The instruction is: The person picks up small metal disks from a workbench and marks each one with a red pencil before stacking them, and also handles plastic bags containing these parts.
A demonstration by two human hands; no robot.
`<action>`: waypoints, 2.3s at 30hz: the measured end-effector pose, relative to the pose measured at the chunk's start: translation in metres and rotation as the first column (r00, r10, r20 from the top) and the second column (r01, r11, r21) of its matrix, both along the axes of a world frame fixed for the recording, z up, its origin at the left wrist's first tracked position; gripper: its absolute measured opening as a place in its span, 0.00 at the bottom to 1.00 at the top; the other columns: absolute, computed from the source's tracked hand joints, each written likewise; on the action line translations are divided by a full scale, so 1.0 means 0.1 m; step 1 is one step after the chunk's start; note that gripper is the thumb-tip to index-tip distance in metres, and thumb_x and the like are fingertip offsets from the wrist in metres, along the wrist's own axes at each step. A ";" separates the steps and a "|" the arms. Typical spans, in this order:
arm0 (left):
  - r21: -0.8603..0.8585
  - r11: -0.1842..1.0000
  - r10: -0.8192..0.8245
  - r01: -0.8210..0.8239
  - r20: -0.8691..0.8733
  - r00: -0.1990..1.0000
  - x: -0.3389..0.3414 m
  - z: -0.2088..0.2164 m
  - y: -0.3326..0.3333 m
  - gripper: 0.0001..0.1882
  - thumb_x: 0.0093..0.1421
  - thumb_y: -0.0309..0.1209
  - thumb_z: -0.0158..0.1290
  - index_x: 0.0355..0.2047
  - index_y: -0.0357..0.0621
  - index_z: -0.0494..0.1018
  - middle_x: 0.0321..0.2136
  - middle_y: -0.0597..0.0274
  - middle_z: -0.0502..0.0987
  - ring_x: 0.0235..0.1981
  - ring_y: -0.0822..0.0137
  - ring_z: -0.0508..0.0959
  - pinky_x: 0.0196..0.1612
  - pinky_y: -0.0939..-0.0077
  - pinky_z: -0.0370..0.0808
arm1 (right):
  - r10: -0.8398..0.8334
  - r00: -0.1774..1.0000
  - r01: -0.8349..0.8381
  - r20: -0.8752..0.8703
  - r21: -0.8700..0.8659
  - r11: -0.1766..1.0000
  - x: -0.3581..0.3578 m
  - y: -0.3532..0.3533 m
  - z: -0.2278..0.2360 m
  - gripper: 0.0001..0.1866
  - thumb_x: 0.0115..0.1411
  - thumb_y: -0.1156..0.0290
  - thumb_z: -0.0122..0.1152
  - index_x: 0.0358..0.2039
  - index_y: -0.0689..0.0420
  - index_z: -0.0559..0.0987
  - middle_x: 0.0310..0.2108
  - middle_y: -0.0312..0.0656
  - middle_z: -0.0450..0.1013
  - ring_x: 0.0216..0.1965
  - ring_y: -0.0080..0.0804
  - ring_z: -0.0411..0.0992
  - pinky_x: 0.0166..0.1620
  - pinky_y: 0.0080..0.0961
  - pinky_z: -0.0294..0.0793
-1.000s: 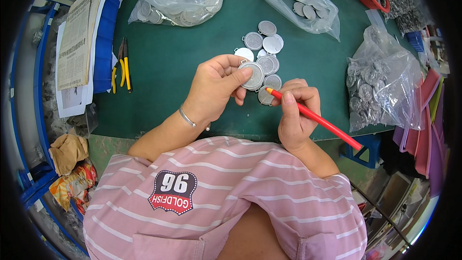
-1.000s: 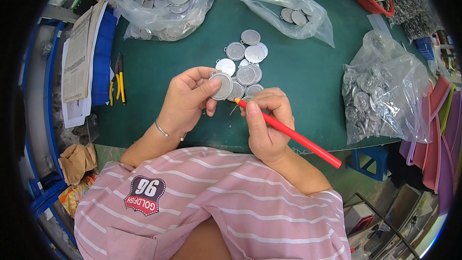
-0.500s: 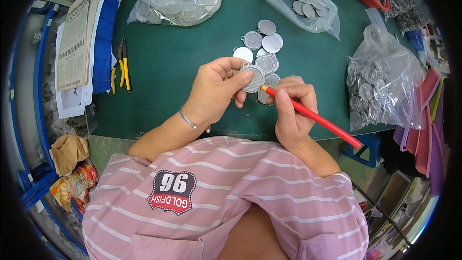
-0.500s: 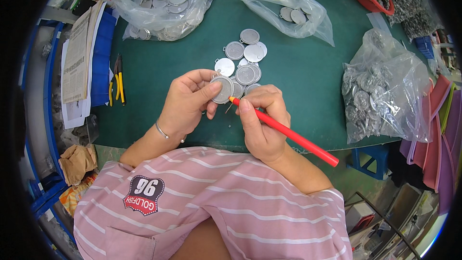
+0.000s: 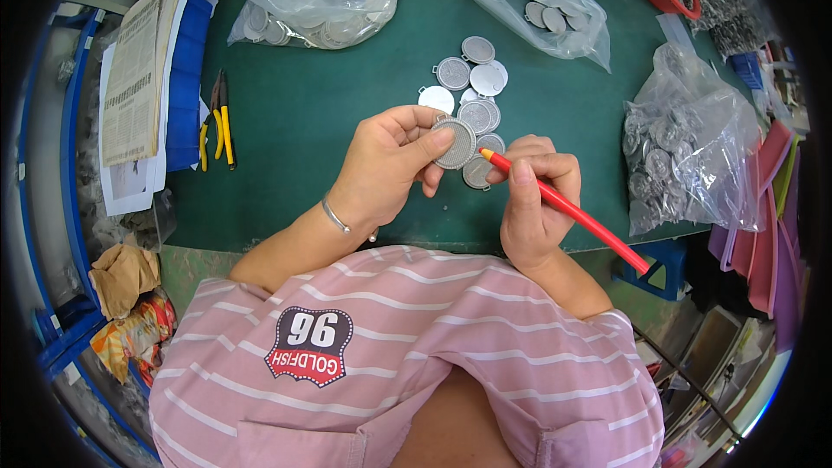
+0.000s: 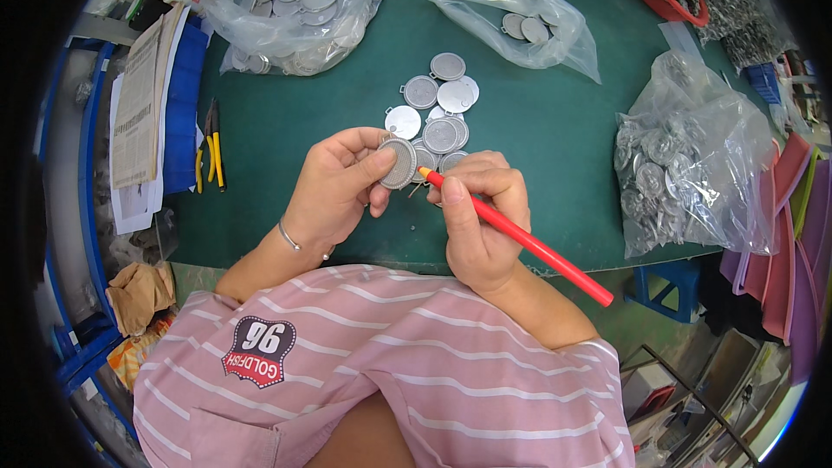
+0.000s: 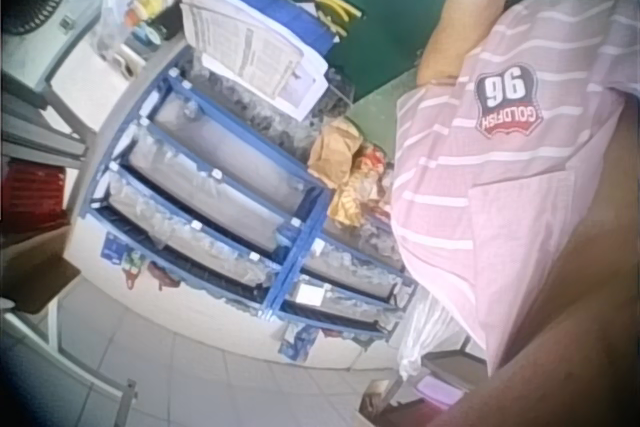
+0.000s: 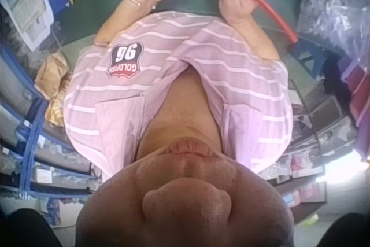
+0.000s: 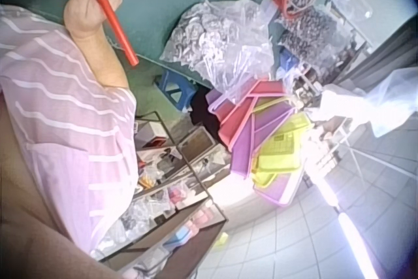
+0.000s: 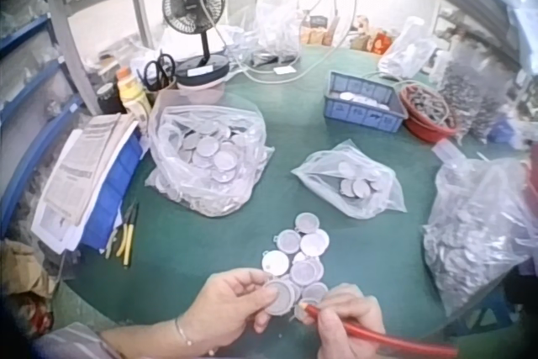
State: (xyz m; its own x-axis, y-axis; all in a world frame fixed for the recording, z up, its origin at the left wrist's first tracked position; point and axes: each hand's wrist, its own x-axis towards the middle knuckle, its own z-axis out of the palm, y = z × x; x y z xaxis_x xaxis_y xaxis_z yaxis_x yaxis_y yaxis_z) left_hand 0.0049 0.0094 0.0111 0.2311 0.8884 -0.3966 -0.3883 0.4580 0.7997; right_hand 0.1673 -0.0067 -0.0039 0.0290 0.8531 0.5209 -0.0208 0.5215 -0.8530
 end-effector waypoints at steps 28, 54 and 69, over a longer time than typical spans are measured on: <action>0.072 0.996 0.044 -0.044 0.001 0.999 0.00 0.04 0.03 0.16 0.57 0.26 0.51 0.45 0.33 0.68 0.26 0.60 0.75 0.17 0.77 0.71 0.20 0.85 0.71 | -0.052 0.999 0.051 -0.006 -0.123 0.991 0.01 -0.04 -0.04 0.04 0.58 0.79 0.49 0.28 0.61 0.65 0.22 0.41 0.70 0.26 0.26 0.65 0.32 0.21 0.66; -0.034 0.996 -0.082 0.081 -0.023 0.996 0.01 0.03 -0.02 0.10 0.59 0.30 0.49 0.34 0.33 0.71 0.23 0.60 0.74 0.18 0.75 0.72 0.21 0.82 0.72 | -0.080 0.918 -0.158 -0.388 -0.544 0.824 0.02 0.02 0.02 0.08 0.59 0.75 0.50 0.38 0.61 0.65 0.31 0.45 0.72 0.31 0.27 0.72 0.34 0.20 0.73; 0.507 0.627 0.350 0.592 -0.861 0.368 -0.09 -0.33 0.46 0.17 0.45 0.31 0.61 0.34 0.37 0.71 0.30 0.55 0.68 0.28 0.60 0.72 0.31 0.71 0.71 | -0.078 0.885 -0.216 -0.459 -0.553 0.805 0.07 -0.02 0.08 0.05 0.61 0.74 0.44 0.38 0.60 0.64 0.30 0.47 0.72 0.28 0.26 0.71 0.34 0.22 0.73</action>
